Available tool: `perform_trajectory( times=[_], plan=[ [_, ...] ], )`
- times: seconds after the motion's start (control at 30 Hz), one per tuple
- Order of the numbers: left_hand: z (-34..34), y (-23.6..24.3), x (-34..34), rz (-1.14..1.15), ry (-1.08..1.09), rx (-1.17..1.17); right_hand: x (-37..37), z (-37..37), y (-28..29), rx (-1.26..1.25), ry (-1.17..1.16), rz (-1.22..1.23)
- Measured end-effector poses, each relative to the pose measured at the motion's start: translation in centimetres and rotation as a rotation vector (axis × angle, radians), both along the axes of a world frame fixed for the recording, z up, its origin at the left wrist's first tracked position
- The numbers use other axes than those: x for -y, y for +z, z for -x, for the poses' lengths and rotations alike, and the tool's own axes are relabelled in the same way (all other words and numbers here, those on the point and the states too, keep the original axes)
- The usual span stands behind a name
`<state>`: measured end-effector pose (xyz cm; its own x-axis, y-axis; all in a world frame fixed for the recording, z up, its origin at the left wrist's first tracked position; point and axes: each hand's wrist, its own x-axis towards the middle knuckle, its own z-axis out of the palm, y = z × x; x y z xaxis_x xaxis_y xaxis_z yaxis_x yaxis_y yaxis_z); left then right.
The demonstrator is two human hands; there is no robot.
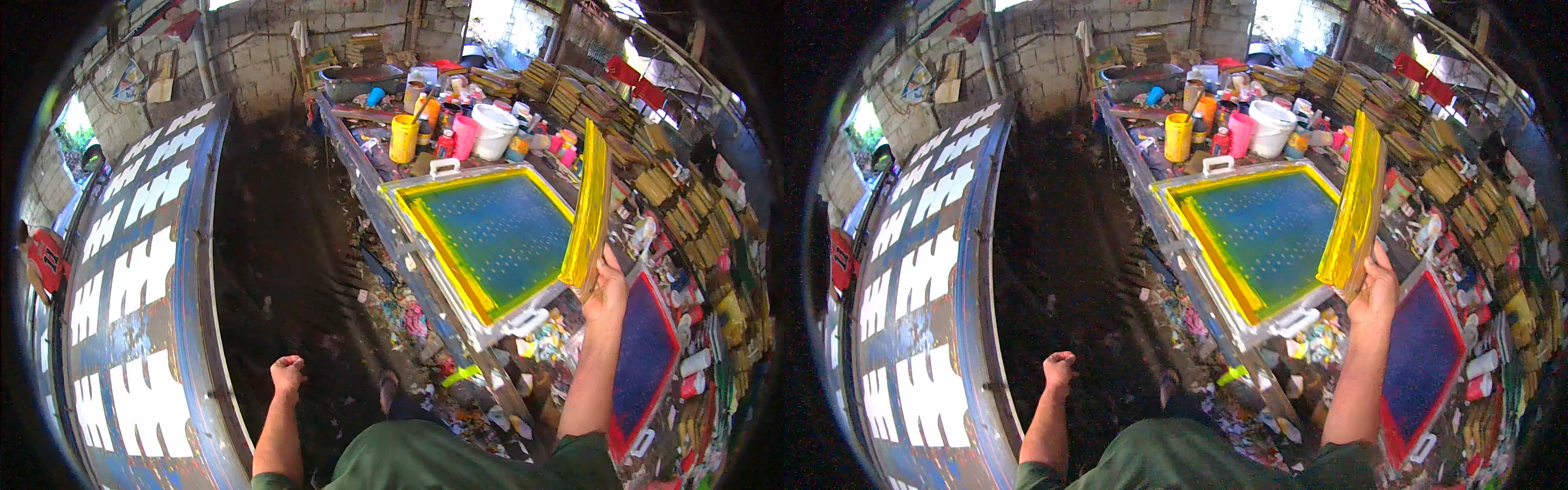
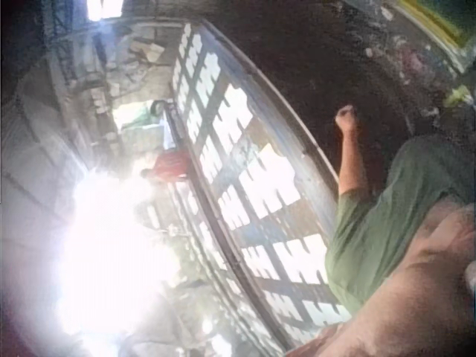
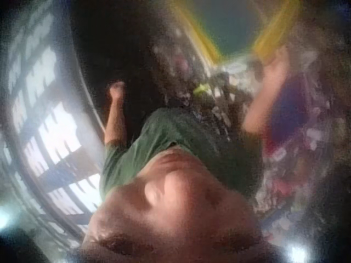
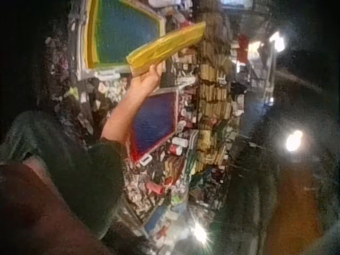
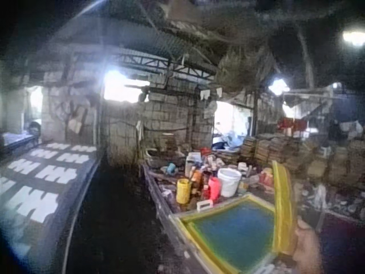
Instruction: The person cleans debris from a workbench, then handles two screen printing frames. They pour yellow ink into a yellow-framed screen and use a squeegee to spread the ink across the mesh. The person then carries the frame to a printing table and positions it over a fabric.
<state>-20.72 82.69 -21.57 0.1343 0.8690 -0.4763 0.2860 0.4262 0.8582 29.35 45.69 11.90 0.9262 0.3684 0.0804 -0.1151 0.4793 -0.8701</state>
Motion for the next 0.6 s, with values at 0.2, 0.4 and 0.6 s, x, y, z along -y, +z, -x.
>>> perform_trajectory(
  times=[0.2, 0.4, 0.6],
  plan=[
    [-6.1, 1.8, -11.3, -0.058, -0.006, 0.066, -10.5, -8.2, -2.2, -0.012, -0.069, 0.022],
    [-9.2, 2.5, -22.0, -0.010, -0.018, -0.020, -20.6, -16.3, -2.3, 0.008, -0.057, 0.079],
    [-11.4, 1.0, -29.1, 0.094, -0.025, 0.008, -28.2, -26.3, -1.2, 0.026, -0.143, 0.218]
  ],
)
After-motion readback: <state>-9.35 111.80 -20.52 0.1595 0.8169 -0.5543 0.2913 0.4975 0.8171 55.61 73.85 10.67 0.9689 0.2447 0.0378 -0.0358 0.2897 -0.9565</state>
